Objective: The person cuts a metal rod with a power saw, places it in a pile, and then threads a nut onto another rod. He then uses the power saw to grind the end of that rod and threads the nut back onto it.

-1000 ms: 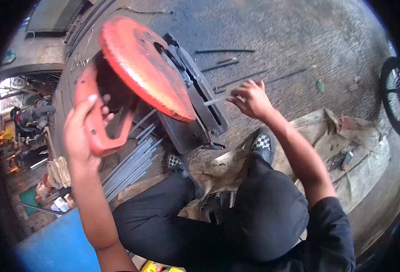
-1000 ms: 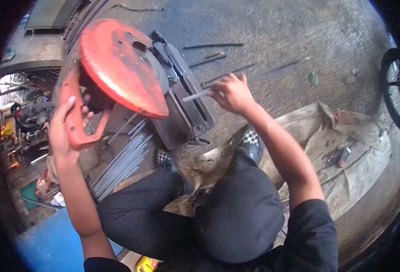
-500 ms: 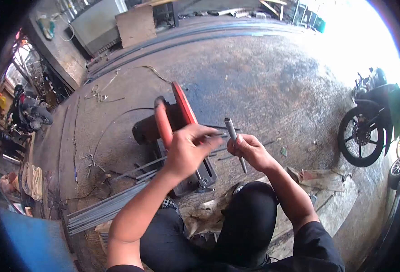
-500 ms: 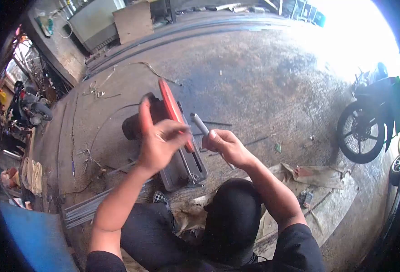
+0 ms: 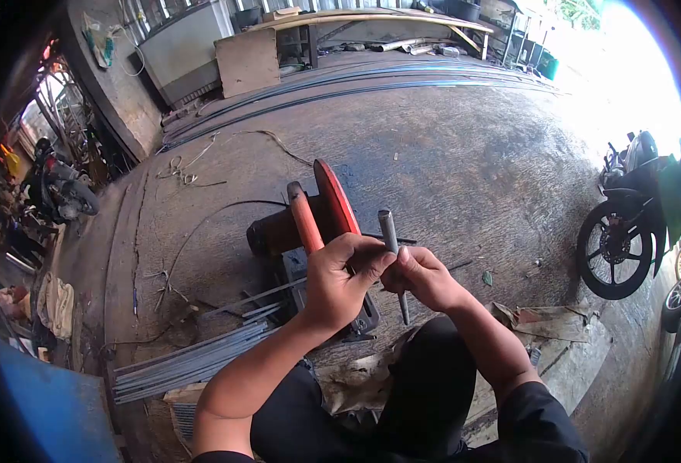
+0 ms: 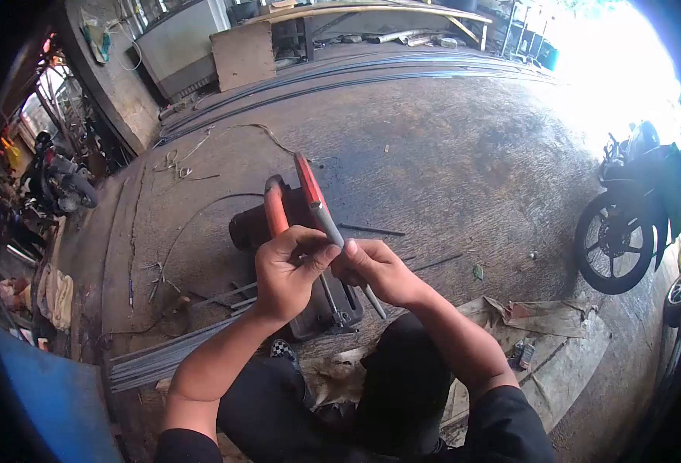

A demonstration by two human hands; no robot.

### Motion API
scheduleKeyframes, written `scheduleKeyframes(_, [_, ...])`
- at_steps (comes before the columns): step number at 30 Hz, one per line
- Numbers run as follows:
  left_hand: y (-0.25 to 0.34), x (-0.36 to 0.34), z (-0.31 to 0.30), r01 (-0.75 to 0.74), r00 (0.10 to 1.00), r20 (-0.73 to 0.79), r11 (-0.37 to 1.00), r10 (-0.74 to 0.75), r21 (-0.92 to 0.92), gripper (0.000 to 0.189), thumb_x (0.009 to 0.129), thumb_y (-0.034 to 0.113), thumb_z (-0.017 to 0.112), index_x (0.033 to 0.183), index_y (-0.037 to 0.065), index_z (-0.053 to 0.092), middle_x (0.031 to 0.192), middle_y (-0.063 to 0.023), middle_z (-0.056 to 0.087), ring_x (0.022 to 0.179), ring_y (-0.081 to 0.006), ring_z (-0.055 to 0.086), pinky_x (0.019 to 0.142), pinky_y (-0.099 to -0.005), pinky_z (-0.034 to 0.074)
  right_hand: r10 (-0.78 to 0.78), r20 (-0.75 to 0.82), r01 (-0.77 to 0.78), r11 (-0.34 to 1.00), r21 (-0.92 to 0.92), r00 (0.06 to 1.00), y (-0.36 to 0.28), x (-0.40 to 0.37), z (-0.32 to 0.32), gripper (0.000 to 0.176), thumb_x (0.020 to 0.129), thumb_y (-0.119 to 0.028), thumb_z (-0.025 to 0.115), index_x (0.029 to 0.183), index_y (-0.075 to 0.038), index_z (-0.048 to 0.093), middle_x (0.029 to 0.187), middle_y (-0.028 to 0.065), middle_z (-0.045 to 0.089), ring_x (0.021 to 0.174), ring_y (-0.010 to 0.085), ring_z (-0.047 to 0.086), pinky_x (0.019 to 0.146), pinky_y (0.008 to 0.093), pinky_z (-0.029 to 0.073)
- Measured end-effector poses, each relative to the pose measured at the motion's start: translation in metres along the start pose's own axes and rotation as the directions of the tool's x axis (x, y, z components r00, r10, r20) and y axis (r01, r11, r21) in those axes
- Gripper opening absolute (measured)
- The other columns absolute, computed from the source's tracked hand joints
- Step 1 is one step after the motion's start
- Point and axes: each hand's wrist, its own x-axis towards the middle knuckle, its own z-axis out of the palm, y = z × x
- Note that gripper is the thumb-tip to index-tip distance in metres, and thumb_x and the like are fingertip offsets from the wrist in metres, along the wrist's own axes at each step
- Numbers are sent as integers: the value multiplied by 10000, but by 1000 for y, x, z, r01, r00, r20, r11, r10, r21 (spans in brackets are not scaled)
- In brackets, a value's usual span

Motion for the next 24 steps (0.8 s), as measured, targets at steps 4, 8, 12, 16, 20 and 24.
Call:
scheduleKeyframes(4, [-6, 0, 3, -82, 996, -43, 996, 83, 29, 120, 859, 53, 663, 942, -20, 616, 835, -38, 655, 770, -72, 604, 689, -219, 486, 47, -38, -46, 999, 16, 998, 1, 1, 3, 497, 996, -465, 333, 789, -48, 509, 673, -29, 426, 606, 73, 384, 548, 238, 341])
scheduleKeyframes(8, [-8, 1, 5, -58, 997, -55, 998, 61, 39, 112, 860, 45, 659, 938, -23, 616, 831, -42, 655, 765, -83, 612, 685, -225, 490, 57, -61, -54, 997, 57, 997, 2, 2, 5, 499, 1001, -460, 315, 735, -68, 471, 661, -27, 425, 582, 75, 389, 523, 237, 339])
scheduleKeyframes(12, [-8, 4, 10, -43, 996, -77, 997, 49, 71, 108, 860, 51, 662, 924, -25, 619, 814, -37, 651, 746, -88, 611, 676, -224, 489, 48, -79, -43, 998, 55, 996, 4, 4, 1, 499, 1000, -464, 316, 724, -76, 463, 652, -30, 424, 578, 70, 392, 516, 234, 338])
scheduleKeyframes(16, [-27, 8, 2, -37, 999, 15, 984, 35, 174, 192, 859, 65, 663, 1020, -19, 603, 879, -46, 649, 813, -79, 605, 686, -209, 479, 79, -115, -77, 997, 18, 990, 12, 8, -18, 512, 985, -495, 340, 742, -71, 492, 639, -34, 427, 564, 67, 389, 508, 230, 338])
scheduleKeyframes(20, [-62, 26, -26, 36, 979, -189, 864, 70, 503, 410, 820, 168, 699, 1133, -38, 532, 1026, -152, 601, 1012, -223, 580, 968, -373, 392, 118, -290, -140, 988, -58, 950, 41, 20, -80, 505, 976, -489, 396, 755, -62, 550, 621, -52, 438, 532, 50, 365, 470, 220, 307])
scheduleKeyframes(24, [-103, 24, -66, 460, 854, -421, 820, -306, 339, 639, 835, 240, 682, 1298, -66, 366, 1193, -176, 522, 1079, -242, 530, 970, -340, 392, 102, -519, -357, 834, -420, 848, 124, 22, -174, 521, 913, -499, 521, 772, -17, 661, 617, 30, 556, 579, 127, 510, 528, 298, 406])
